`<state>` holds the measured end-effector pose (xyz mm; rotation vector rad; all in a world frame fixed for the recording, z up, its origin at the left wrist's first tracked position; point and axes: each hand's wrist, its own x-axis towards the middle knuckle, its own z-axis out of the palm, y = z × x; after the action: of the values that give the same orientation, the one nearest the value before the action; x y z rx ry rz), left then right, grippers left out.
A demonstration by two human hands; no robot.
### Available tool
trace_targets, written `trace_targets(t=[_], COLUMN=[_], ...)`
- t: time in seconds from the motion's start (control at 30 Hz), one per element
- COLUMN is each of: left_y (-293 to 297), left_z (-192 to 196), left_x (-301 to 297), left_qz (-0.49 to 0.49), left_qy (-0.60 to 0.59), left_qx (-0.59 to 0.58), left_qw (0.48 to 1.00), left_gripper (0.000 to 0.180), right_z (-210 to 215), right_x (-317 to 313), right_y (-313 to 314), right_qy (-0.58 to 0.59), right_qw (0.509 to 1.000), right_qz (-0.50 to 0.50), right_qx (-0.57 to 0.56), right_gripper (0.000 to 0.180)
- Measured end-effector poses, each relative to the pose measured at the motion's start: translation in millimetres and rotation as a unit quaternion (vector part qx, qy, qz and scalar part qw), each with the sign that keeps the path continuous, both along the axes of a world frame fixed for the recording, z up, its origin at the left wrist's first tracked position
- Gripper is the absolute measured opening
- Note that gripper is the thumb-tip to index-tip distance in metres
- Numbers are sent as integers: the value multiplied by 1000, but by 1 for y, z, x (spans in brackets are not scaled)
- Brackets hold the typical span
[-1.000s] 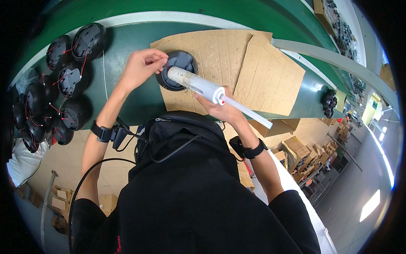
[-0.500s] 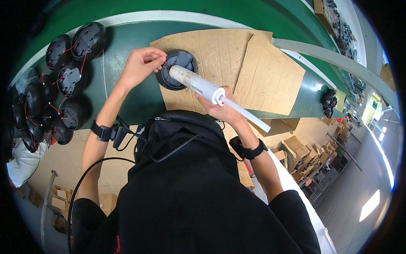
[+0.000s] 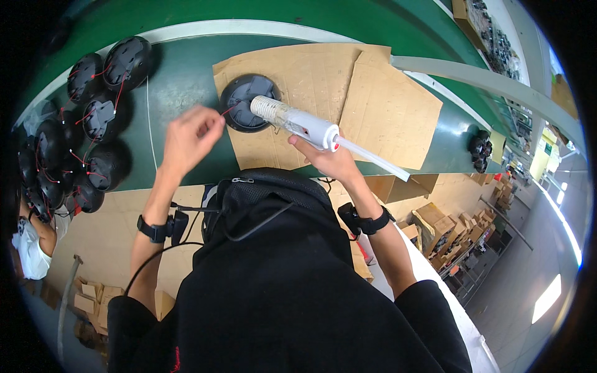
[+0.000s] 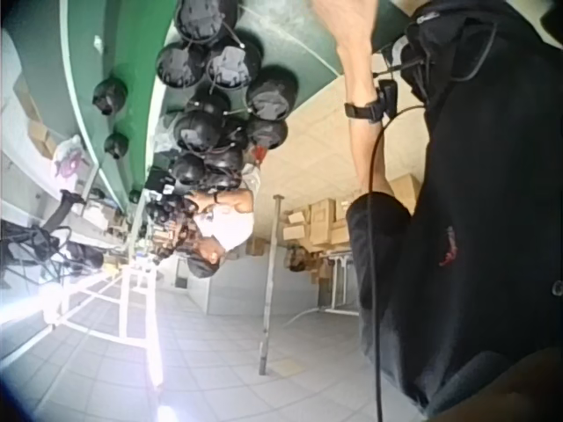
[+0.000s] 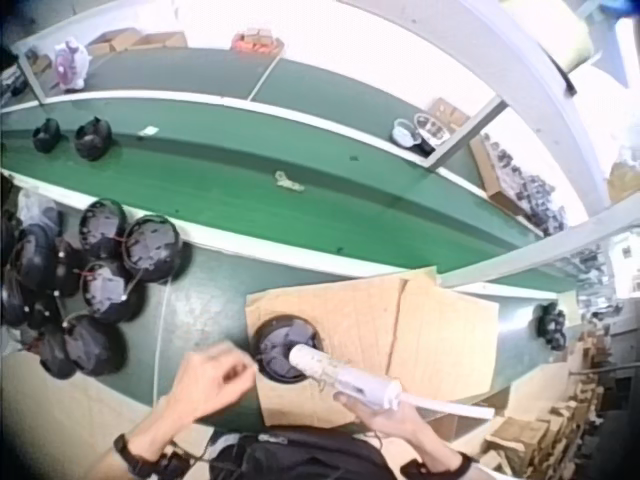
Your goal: Using a hot glue gun to secure wires and components inside a circular plastic housing on a factory assembly line.
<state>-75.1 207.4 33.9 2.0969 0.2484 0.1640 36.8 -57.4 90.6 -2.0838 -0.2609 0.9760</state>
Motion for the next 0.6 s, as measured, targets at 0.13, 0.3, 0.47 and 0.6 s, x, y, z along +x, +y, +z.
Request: trace_targets(t=[0.13,0.3,0.47,0.6], left_y=[-38,-85,-114,-144], left_z=[7,1,-28,-53], left_x=[-12,7,20,37], left_qz=[-130,-195,-234,-185], left_qy=[-53,-114,28,-23], left_qx=[98,217,324,367], left_qw=[985,950,916,911], left_gripper=[10,34,74,11], right_z=[0,-11,-49,-67], right_x=[6,20,25,46], right_y=[-10,-22,-38,-59], right_qy=[62,89,85,131], right_qw=[996,992,993,984], right_qz=[-47,-45,-62,-64], right_qx=[49,71,61,104], right_gripper=[31,36,43,36])
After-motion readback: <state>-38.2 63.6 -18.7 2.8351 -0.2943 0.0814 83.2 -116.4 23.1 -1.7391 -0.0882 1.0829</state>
